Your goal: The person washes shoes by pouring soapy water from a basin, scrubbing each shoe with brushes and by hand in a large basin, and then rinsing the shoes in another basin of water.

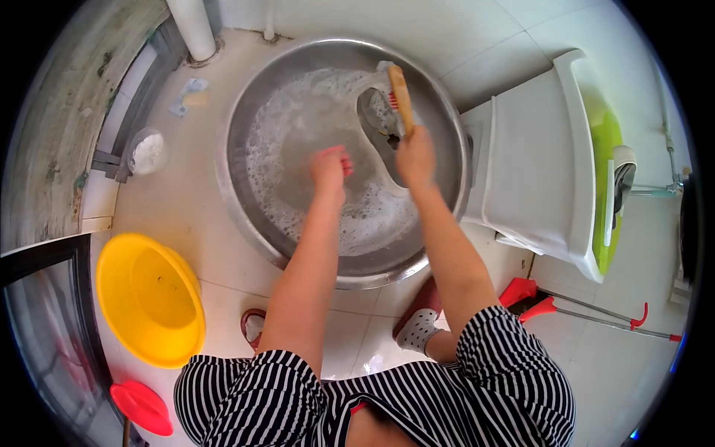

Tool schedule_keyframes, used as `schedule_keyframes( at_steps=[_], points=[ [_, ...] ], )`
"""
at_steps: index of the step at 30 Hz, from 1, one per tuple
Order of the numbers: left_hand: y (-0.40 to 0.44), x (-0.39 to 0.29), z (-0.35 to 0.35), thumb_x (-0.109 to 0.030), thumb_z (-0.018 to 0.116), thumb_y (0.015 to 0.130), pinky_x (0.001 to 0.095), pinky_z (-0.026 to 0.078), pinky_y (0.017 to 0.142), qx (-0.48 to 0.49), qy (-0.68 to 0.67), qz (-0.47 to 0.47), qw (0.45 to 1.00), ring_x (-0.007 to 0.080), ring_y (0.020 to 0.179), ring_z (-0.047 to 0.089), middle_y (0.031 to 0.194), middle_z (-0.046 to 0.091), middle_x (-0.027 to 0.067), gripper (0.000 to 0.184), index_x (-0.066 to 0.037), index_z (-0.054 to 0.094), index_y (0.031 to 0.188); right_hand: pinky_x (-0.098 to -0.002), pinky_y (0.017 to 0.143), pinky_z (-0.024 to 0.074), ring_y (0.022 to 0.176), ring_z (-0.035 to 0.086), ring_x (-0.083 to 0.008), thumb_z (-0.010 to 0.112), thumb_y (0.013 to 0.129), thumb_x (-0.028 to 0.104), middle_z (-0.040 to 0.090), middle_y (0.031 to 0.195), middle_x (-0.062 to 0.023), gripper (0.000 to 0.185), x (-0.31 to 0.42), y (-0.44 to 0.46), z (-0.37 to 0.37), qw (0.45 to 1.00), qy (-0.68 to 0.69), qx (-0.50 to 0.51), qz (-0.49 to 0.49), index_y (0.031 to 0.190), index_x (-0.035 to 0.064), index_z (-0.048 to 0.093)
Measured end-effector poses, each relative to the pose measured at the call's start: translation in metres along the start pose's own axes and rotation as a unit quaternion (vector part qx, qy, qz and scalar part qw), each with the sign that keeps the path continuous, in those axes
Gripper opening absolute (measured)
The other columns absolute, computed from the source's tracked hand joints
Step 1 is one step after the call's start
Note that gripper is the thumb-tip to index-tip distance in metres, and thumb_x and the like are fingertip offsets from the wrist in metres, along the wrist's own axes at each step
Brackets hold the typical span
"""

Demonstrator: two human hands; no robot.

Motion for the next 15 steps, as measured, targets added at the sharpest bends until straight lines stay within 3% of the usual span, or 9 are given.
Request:
schedule_keyframes(
  at_steps=[3, 5, 6, 8, 9, 10, 12, 14, 15],
  points=[
    [-0.012, 0.008, 0.046, -0.009, 0.051, 0.085, 0.0286, 0.051, 0.066, 0.091, -0.027, -0.007, 0.995, 0.0193, 0.075, 0.06, 0.089, 0.062, 0.011, 0.026, 0.003, 0.058, 0.106, -0.0473, 0.075, 0.0468, 0.088, 0.061, -0.0395, 0.06, 0.081, 0.022, 0.062, 0.09, -0.0251, 0.031, -0.043, 0.017, 0.024, 0.999, -0.002, -0.009, -0.031, 0.098, -0.0017, 0.051],
    [-0.021, 0.017, 0.07, -0.011, 0.053, 0.083, 0.0327, 0.049, 0.076, 0.151, -0.079, -0.048, 0.984, 0.0189, 0.08, 0.058, 0.09, 0.061, 0.0086, 0.024, 0.002, 0.06, 0.102, -0.045, 0.073, 0.047, 0.088, 0.061, -0.0389, 0.066, 0.079, 0.023, 0.062, 0.091, -0.0251, 0.035, -0.062, 0.003, 0.06, 0.97, 0.157, 0.14, 0.122, 0.097, -0.0025, 0.051],
    [-0.02, 0.019, 0.069, -0.011, 0.053, 0.083, 0.0327, 0.049, 0.076, 0.15, -0.08, -0.049, 0.984, 0.0189, 0.08, 0.058, 0.09, 0.061, 0.0086, 0.024, 0.002, 0.06, 0.102, -0.0406, 0.073, 0.0474, 0.085, 0.061, -0.0351, 0.067, 0.079, 0.024, 0.062, 0.093, -0.024, 0.036, -0.059, -0.008, 0.068, 0.977, 0.144, 0.12, 0.102, 0.098, -0.0027, 0.051],
    [-0.02, 0.027, 0.067, -0.015, 0.055, 0.082, 0.0345, 0.044, 0.074, 0.138, 0.134, -0.059, 0.98, 0.0191, 0.081, 0.055, 0.089, 0.06, 0.0084, 0.022, 0.002, 0.061, 0.095, -0.0371, 0.072, 0.0474, 0.082, 0.061, -0.0279, 0.066, 0.081, 0.023, 0.062, 0.091, -0.0191, 0.034, -0.057, -0.042, 0.096, 0.921, 0.318, 0.159, 0.159, 0.098, -0.002, 0.051],
    [0.014, 0.058, 0.051, -0.018, 0.056, 0.08, 0.0342, 0.041, 0.069, 0.069, 0.235, -0.015, 0.969, 0.0185, 0.078, 0.052, 0.087, 0.059, 0.008, 0.024, 0.004, 0.059, 0.09, -0.0371, 0.072, 0.0474, 0.082, 0.061, -0.0279, 0.066, 0.081, 0.023, 0.062, 0.091, -0.0191, 0.034, -0.047, -0.061, 0.105, 0.921, 0.316, 0.162, 0.16, 0.098, -0.002, 0.051],
    [0.02, 0.057, 0.048, -0.018, 0.056, 0.08, 0.0342, 0.041, 0.069, 0.065, 0.234, -0.017, 0.97, 0.0185, 0.078, 0.052, 0.087, 0.059, 0.008, 0.024, 0.004, 0.059, 0.09, -0.0357, 0.07, 0.047, 0.08, 0.059, -0.0245, 0.065, 0.082, 0.021, 0.062, 0.089, -0.0162, 0.031, -0.034, -0.08, 0.112, 0.914, 0.351, 0.136, 0.15, 0.098, -0.0012, 0.05],
    [0.013, 0.038, 0.019, -0.016, 0.057, 0.078, 0.0347, 0.041, 0.068, -0.072, 0.196, -0.055, 0.977, 0.0193, 0.078, 0.053, 0.086, 0.058, 0.0085, 0.023, 0.005, 0.059, 0.089, -0.0342, 0.069, 0.0467, 0.077, 0.058, -0.0212, 0.064, 0.083, 0.02, 0.061, 0.088, -0.0132, 0.029, -0.021, -0.1, 0.107, 0.904, 0.385, 0.112, 0.145, 0.097, -0.0004, 0.05],
    [-0.002, 0.03, 0.01, -0.014, 0.06, 0.077, 0.0346, 0.044, 0.069, -0.108, 0.056, -0.085, 0.989, 0.0191, 0.079, 0.054, 0.087, 0.06, 0.0082, 0.021, 0.003, 0.06, 0.089, -0.0341, 0.071, 0.0463, 0.078, 0.057, -0.0214, 0.062, 0.085, 0.019, 0.06, 0.087, -0.0121, 0.026, -0.001, -0.111, 0.104, 0.82, 0.472, 0.247, 0.208, 0.099, -0.0004, 0.049],
    [0.001, 0.029, 0.001, -0.011, 0.058, 0.076, 0.033, 0.045, 0.07, -0.133, -0.068, -0.055, 0.987, 0.0193, 0.079, 0.056, 0.086, 0.061, 0.0091, 0.017, 0.004, 0.06, 0.086, -0.0364, 0.073, 0.0462, 0.077, 0.057, -0.0234, 0.059, 0.089, 0.023, 0.059, 0.085, -0.0145, 0.028, 0.011, -0.108, 0.088, 0.811, 0.46, 0.269, 0.242, 0.097, -0.0013, 0.048]
  ],
)
Point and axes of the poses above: each hand's wrist, its own y-axis towards the middle knuckle, its own z-axis out of the palm, x = y × z, the point moved 6 cm from there along y, towards the middle knuckle
